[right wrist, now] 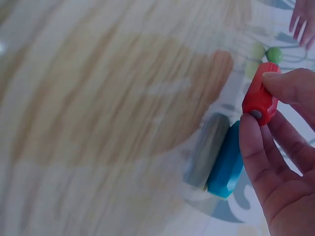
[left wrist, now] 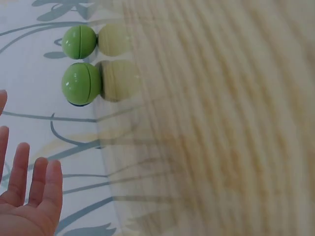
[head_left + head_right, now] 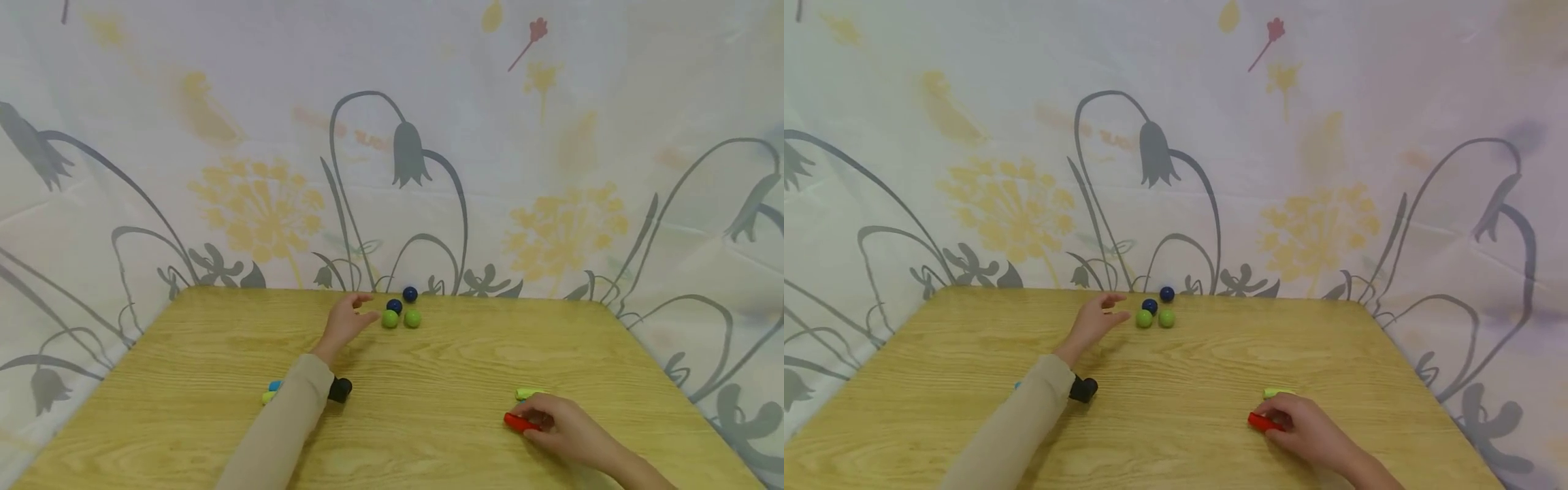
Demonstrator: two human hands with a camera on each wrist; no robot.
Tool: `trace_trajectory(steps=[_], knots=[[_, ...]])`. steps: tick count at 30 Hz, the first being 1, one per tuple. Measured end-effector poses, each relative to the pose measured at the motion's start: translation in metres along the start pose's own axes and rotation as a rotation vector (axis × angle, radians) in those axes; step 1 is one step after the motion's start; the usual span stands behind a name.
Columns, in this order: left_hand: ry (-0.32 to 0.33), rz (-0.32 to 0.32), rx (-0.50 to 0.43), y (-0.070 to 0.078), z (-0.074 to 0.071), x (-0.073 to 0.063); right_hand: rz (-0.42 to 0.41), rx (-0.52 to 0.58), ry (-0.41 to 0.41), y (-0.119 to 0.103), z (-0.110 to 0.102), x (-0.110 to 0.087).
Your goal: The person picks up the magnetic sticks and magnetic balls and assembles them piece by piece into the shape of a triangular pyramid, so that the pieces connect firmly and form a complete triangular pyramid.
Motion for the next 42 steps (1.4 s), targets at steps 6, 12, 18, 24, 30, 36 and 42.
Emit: trace_trajectory(steps=[6, 12, 18, 24, 30, 36, 42], knots=[[-0.122, 0.047, 0.047, 0.005, 0.009, 0.011, -0.019, 0.032, 0.003, -0.006, 0.008, 0.012], [-0.228, 0.039, 0.028, 0.002, 0.024, 0.013, -0.016, 0.055, -0.006, -0.01, 0.014, 0.022], [-0.253, 0.044, 0.056, 0.003, 0.03, 0.014, 0.04, 0.033, -0.014, -0.01, 0.018, 0.033], [-0.3, 0.055, 0.095, 0.006, 0.033, 0.01, 0.06, 0.047, -0.003, -0.01, 0.017, 0.041], [-0.365, 0.079, 0.123, 0.007, 0.039, 0.0, 0.077, 0.059, -0.006, -0.01, 0.02, 0.046], [-0.396, 0.144, 0.117, 0.014, 0.046, -0.012, 0.085, 0.042, 0.009, -0.012, 0.022, 0.052], [-0.479, 0.186, 0.069, 0.026, 0.057, -0.032, 0.141, 0.056, -0.001, -0.009, 0.028, 0.057]])
Point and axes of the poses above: each hand's wrist, its own x-axis towards the middle knuckle, its own z-axis out of the palm, y = z × x, the point moved 6 cm from there along x, towards the middle knuckle, and after that the axes turned 14 degrees about x, right-handed, at the moved point
